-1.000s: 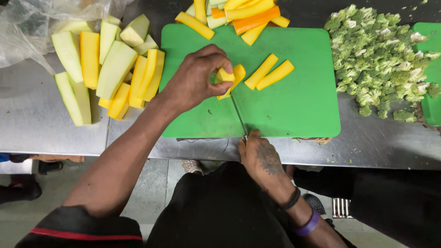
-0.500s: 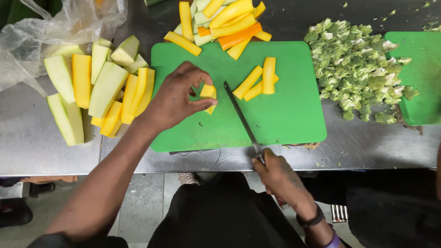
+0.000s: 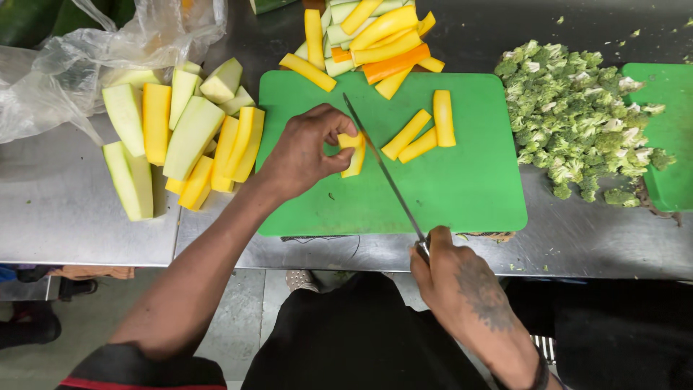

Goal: The person slices zucchini and yellow squash into longitudinal strips using a knife on a green cutting board and places the prepped pieces into a metal drawer of an appliance.

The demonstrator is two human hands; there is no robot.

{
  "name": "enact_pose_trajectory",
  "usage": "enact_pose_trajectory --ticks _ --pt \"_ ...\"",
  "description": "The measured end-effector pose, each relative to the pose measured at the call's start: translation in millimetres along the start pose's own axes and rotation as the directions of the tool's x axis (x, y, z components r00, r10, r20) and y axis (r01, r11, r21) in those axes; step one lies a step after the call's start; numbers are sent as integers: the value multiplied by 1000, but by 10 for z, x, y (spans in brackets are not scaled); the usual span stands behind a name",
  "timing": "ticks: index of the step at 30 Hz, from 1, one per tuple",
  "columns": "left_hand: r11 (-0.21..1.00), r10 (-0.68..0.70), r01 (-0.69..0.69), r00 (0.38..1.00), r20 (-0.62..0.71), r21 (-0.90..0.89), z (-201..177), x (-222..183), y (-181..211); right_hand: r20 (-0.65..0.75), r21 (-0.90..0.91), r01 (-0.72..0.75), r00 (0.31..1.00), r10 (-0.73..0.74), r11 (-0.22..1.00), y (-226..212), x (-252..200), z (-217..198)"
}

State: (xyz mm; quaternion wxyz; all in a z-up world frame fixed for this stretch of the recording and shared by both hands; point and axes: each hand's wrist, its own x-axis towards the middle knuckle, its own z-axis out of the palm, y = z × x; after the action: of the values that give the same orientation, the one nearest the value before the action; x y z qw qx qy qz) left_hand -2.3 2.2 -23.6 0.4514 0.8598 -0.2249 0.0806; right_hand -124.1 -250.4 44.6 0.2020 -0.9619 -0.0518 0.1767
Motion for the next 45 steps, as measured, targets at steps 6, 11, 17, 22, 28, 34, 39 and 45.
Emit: enact_pose_trajectory --ticks 6,11,17,22,28,34,39,45 --pt "1000 12 -13 998 -54 -28 50 -53 -16 35 -53 -6 999 7 999 -79 -87 -25" --pt "998 -8 3 998 -65 -70 17 -58 -1 -13 -191 79 996 -83 978 -48 -56 71" --pt "998 13 -17 998 -57 -65 26 -68 17 -185 -188 232 946 -267 954 -36 252 272" --pt "998 40 -45 995 -96 -47 47 -61 11 -210 18 237 951 -228 971 -39 276 405" --pt "999 4 -8 995 -98 -36 62 -70 30 -117 156 100 990 -82 983 -46 364 566" --pt "999 33 -34 995 -93 1 53 -75 8 -126 200 89 990 -65 976 -25 433 750" --pt "999 28 -29 996 -79 -15 61 -95 15 -102 196 42 995 -23 980 8 366 856" --pt "1000 27 -27 997 -69 5 40 -84 11 -97 241 55 995 -33 969 129 361 1039"
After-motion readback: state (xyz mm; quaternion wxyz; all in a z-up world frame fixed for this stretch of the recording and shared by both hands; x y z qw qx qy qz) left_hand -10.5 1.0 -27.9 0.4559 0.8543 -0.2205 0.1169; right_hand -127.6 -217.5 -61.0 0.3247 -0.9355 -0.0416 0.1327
